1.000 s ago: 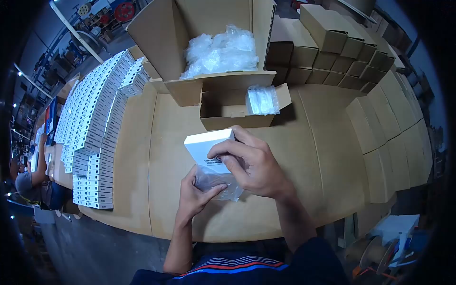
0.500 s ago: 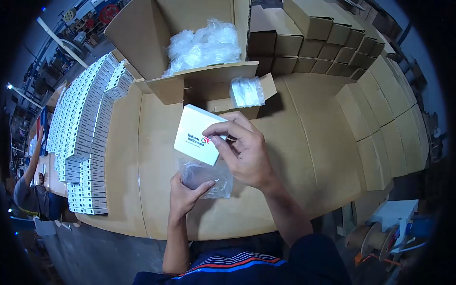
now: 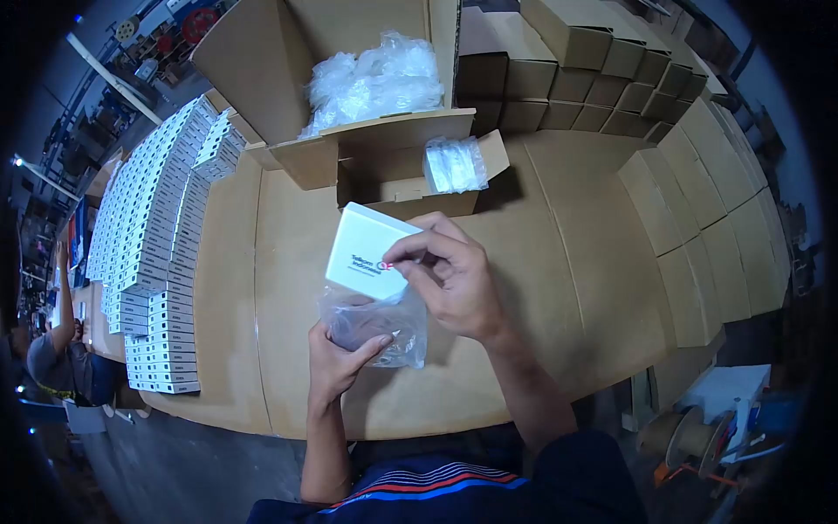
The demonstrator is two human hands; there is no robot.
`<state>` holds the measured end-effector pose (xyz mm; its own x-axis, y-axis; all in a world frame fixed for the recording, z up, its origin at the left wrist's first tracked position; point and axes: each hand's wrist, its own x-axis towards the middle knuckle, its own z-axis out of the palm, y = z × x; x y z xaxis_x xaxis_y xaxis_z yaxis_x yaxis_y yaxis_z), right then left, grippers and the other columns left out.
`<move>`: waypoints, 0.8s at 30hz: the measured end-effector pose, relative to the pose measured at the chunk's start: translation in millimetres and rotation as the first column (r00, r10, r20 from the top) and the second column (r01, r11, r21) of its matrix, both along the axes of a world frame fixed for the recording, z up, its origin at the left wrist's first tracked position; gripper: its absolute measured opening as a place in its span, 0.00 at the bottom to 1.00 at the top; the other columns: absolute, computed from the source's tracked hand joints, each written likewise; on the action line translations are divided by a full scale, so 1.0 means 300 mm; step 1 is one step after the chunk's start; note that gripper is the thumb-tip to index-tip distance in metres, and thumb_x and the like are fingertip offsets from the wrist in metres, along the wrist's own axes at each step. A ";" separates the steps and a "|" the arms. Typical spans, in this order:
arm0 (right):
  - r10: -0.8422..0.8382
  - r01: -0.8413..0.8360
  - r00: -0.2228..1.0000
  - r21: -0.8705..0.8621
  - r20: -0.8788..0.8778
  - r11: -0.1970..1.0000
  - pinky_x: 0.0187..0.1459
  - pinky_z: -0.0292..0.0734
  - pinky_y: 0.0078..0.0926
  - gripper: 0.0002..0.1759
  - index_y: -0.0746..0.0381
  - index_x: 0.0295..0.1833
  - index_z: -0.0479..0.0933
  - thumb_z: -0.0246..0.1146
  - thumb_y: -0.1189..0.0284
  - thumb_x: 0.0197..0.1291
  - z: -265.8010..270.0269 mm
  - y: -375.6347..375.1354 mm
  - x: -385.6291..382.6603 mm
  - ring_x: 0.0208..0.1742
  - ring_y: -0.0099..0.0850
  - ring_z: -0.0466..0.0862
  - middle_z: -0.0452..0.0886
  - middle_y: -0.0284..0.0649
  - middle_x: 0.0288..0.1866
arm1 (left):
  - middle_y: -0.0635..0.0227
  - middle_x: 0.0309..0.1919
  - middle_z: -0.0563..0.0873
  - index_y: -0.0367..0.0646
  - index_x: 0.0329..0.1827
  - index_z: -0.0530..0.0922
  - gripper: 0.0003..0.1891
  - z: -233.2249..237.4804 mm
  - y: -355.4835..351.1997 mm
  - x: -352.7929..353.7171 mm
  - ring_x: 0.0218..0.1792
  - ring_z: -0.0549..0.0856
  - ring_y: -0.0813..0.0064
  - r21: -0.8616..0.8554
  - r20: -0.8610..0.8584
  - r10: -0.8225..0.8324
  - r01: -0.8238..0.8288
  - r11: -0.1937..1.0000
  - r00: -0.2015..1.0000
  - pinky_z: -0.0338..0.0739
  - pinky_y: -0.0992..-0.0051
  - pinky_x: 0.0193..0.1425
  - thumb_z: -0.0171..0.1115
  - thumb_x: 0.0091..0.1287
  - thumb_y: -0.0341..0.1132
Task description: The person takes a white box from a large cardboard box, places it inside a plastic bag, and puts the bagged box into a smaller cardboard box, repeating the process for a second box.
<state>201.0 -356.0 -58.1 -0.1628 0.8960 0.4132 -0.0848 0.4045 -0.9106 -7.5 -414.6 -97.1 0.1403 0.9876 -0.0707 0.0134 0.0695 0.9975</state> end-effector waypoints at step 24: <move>0.129 -0.156 0.985 -0.273 -0.116 0.949 0.63 0.77 0.28 0.14 0.67 0.59 0.79 0.64 0.80 0.68 -0.037 0.007 0.007 0.63 0.30 0.81 0.81 0.45 0.60 | 0.64 0.51 0.88 0.33 0.62 0.79 0.20 -0.163 0.008 -0.001 0.49 0.86 0.78 -0.104 0.326 0.215 -0.191 0.976 0.921 0.83 0.72 0.53 0.55 0.84 0.44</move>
<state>203.0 -354.0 -69.3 -0.2691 0.9482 0.1689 -0.2153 0.1118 -0.9701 -7.6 -412.3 -146.1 -0.0354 0.9918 -0.1230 -0.3400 0.1038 0.9347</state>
